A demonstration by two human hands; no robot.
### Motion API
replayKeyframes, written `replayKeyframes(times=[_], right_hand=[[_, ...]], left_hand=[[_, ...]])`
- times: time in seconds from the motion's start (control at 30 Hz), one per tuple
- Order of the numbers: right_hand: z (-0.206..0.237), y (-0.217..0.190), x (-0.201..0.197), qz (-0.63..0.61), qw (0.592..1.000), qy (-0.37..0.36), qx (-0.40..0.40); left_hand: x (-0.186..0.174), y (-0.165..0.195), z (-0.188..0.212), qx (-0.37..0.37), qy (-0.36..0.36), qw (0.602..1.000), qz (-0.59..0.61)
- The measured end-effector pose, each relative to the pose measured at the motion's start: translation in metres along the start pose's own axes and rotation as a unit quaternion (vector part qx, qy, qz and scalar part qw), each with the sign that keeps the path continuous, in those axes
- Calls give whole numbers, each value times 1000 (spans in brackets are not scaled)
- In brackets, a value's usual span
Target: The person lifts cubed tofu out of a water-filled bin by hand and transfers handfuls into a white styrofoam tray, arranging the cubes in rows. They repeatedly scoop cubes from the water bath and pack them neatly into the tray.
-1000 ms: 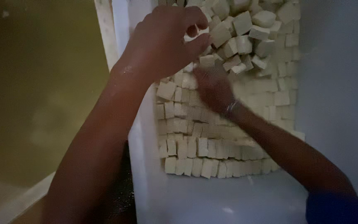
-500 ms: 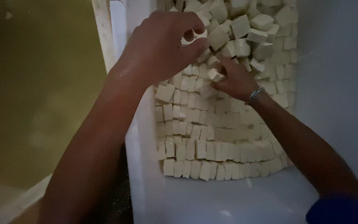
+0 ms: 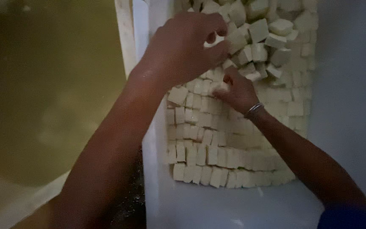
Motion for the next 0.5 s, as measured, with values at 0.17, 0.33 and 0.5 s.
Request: replayKeyframes(times=[0.17, 0.33, 0.5], right_hand=[[-36, -84, 23, -65, 985, 6, -160], [-56, -119, 86, -32, 976, -119, -182], [-54, -115, 97, -21, 974, -123, -191]], left_hand=[[5, -4, -2, 4, 6, 1000, -14], [4, -4, -1, 12, 31, 999, -14], [9, -9, -4, -18, 1, 1000, -6]])
Point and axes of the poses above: each hand's wrist, its own z-axis away from the middle knuckle, its own x-axis out of the palm, y = z × x, the point moved 8 cm from there along -z, towards the middle knuckle, and after that the axes turned 4 degrees about y, right-handed, at the moved point
